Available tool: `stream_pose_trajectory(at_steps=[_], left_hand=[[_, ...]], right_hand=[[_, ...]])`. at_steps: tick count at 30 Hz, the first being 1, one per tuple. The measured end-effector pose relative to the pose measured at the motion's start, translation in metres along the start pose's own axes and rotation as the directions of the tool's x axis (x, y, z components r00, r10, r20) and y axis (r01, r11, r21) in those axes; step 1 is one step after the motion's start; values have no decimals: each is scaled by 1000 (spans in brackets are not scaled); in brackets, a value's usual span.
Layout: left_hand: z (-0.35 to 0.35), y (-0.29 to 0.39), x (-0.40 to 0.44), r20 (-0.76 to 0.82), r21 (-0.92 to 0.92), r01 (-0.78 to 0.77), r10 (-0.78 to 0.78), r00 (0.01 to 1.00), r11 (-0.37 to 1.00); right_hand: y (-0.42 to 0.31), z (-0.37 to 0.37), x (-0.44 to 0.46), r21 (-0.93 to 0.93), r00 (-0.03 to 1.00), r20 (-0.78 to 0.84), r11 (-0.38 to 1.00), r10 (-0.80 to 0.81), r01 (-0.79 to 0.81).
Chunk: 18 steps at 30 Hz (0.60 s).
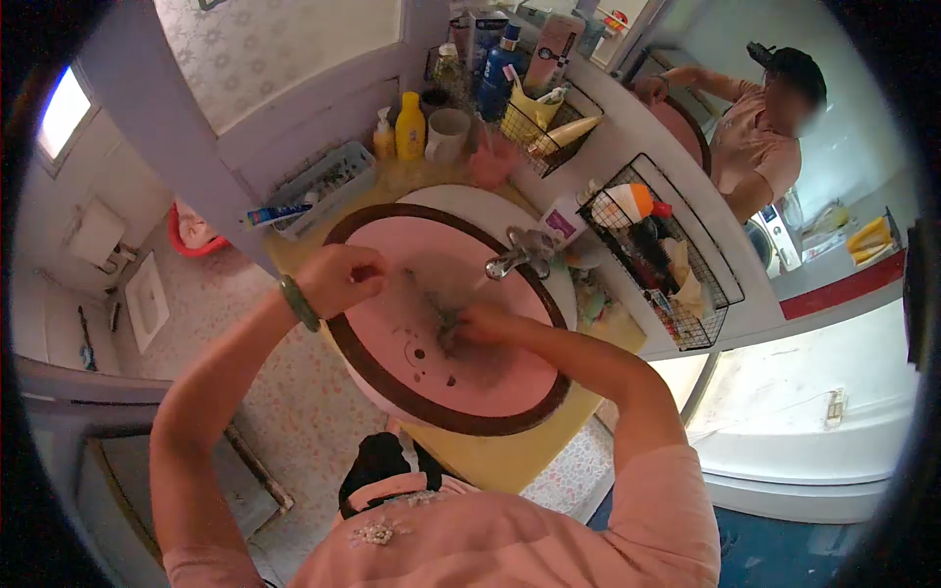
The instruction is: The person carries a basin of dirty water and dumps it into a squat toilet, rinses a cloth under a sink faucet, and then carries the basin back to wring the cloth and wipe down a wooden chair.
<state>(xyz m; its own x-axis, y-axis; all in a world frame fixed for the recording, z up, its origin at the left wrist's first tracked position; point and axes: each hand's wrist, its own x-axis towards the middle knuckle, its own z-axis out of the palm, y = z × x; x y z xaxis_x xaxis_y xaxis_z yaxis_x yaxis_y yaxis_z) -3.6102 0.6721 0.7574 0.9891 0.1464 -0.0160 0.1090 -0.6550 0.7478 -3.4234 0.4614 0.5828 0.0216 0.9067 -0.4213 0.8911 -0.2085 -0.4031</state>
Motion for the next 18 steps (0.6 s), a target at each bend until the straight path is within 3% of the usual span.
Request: stream_pose_trajectory(at_steps=[3, 6, 7, 9, 10, 12, 15, 16, 18], left_hand=[[3, -8, 2, -8, 17, -60, 60, 998, 998], [5, -12, 3, -22, 41, -73, 74, 997, 997], [5, -10, 2, -25, 41, -74, 75, 997, 996], [3, -6, 1, -28, 41, -37, 38, 999, 998], [2, -5, 1, -33, 43, -36, 37, 999, 998], [2, -7, 1, -8, 30, -53, 53, 999, 998], [7, -16, 3, -40, -10, -95, 94, 995, 995], [8, -17, 3, -41, -15, -94, 93, 995, 995], [8, -19, 3, -27, -12, -90, 89, 996, 996]], right_hand=[[-40, -45, -28, 212, 972, 146, 954, 184, -212], [-45, -46, -41, 163, 971, 63, 957, 231, -238], [-30, -23, -36, 44, 991, -101, 995, 93, -89], [-17, -9, -32, -106, 967, -242, 993, -73, 49], [-11, -6, -31, -23, 998, -59, 1000, -18, 17], [-1, -2, -24, 54, 991, 134, 998, 23, -31], [-5, -41, -30, -6, 959, -216, 982, 185, -191], [-22, -70, -50, -49, 893, -414, 976, 175, -214], [-3, -87, -64, 63, 672, -738, 998, 59, -18]])
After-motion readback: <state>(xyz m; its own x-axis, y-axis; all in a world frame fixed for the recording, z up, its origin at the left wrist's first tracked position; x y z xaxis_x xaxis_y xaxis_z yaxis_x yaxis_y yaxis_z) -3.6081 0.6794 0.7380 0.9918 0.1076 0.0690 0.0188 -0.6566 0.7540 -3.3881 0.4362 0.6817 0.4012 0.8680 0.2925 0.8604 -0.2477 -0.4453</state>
